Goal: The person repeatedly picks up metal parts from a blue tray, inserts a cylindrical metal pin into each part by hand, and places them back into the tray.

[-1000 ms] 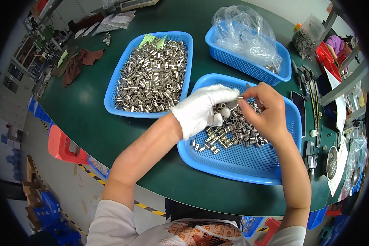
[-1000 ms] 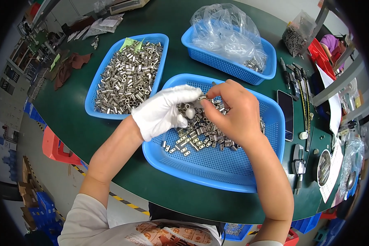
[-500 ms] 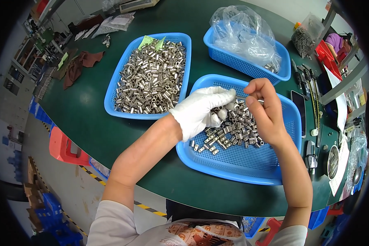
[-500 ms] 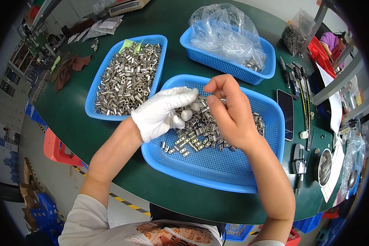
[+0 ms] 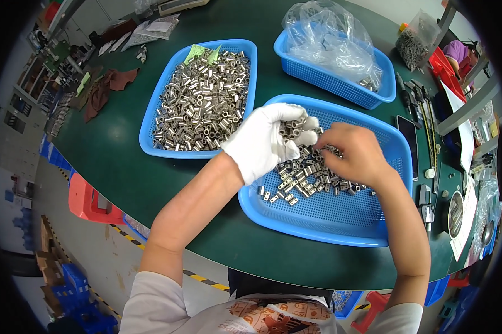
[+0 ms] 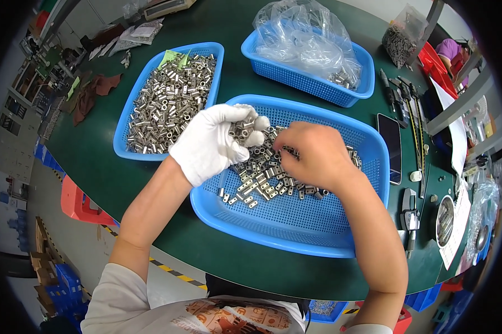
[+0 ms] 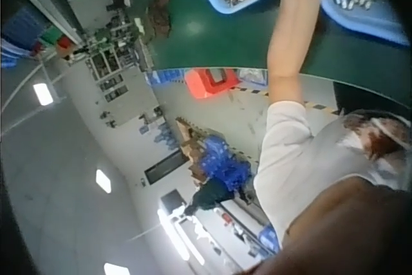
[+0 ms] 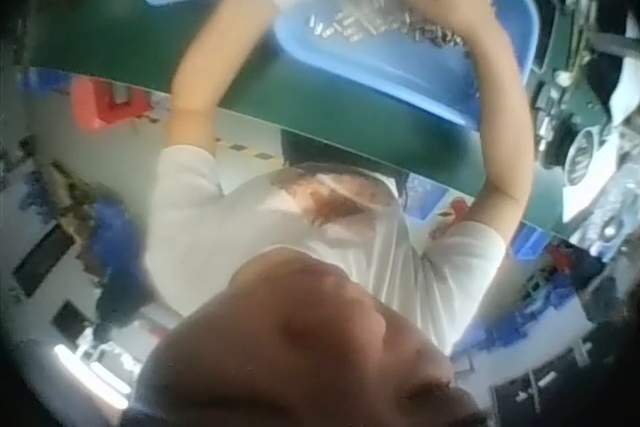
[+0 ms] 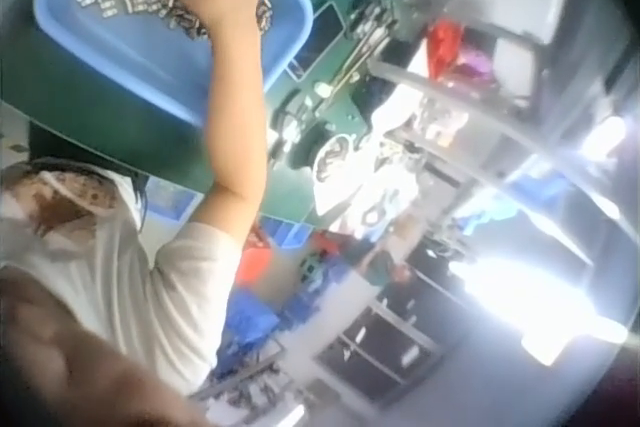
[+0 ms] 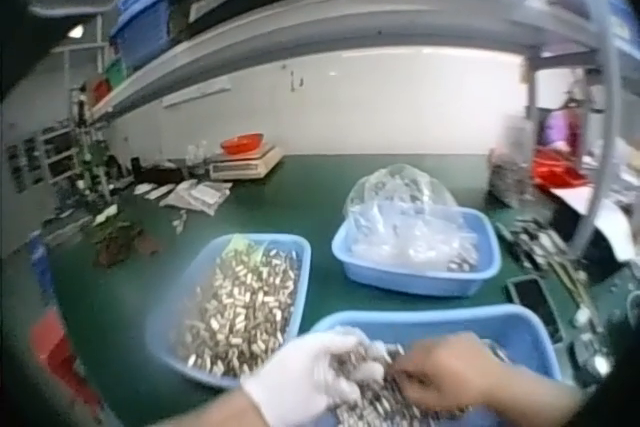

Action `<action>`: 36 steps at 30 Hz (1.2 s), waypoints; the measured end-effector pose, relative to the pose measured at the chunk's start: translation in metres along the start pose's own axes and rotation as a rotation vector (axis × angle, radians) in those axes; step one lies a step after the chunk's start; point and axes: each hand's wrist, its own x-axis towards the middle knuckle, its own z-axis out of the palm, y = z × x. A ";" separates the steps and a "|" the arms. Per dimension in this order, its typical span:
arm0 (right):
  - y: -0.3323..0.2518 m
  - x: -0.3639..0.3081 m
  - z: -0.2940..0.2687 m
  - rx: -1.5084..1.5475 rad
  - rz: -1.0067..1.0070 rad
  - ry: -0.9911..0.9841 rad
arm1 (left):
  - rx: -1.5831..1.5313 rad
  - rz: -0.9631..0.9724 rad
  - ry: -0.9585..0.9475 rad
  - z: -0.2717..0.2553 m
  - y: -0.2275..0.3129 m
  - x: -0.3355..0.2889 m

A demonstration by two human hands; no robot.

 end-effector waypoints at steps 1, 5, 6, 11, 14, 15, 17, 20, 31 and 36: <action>0.001 0.001 0.003 -0.155 -0.046 -0.075 | -0.044 -0.017 -0.052 -0.003 0.001 0.001; 0.002 0.001 0.013 -0.400 -0.120 -0.168 | -0.068 -0.038 -0.058 0.000 0.001 0.002; 0.002 0.002 0.014 -0.466 -0.132 -0.179 | -0.052 -0.028 -0.063 0.001 0.000 0.003; 0.000 0.004 0.011 -0.369 -0.112 -0.030 | -0.036 0.001 -0.097 0.000 -0.003 0.005; -0.005 0.005 0.008 -0.012 -0.063 0.248 | 0.081 -0.017 -0.026 0.002 -0.002 0.000; -0.009 0.005 0.003 0.109 0.025 0.306 | 0.128 -0.029 -0.043 0.003 -0.003 0.000; -0.014 0.004 0.002 0.268 0.110 0.381 | 0.218 -0.052 -0.054 0.006 -0.005 -0.001; -0.017 0.006 0.007 0.281 0.102 0.355 | 0.259 -0.055 -0.055 0.005 -0.005 -0.003; -0.022 0.001 -0.009 0.656 0.156 0.259 | 0.319 -0.054 -0.026 0.008 -0.005 -0.003; -0.019 0.000 -0.011 0.735 0.177 0.188 | 0.391 -0.068 -0.052 0.009 -0.005 -0.003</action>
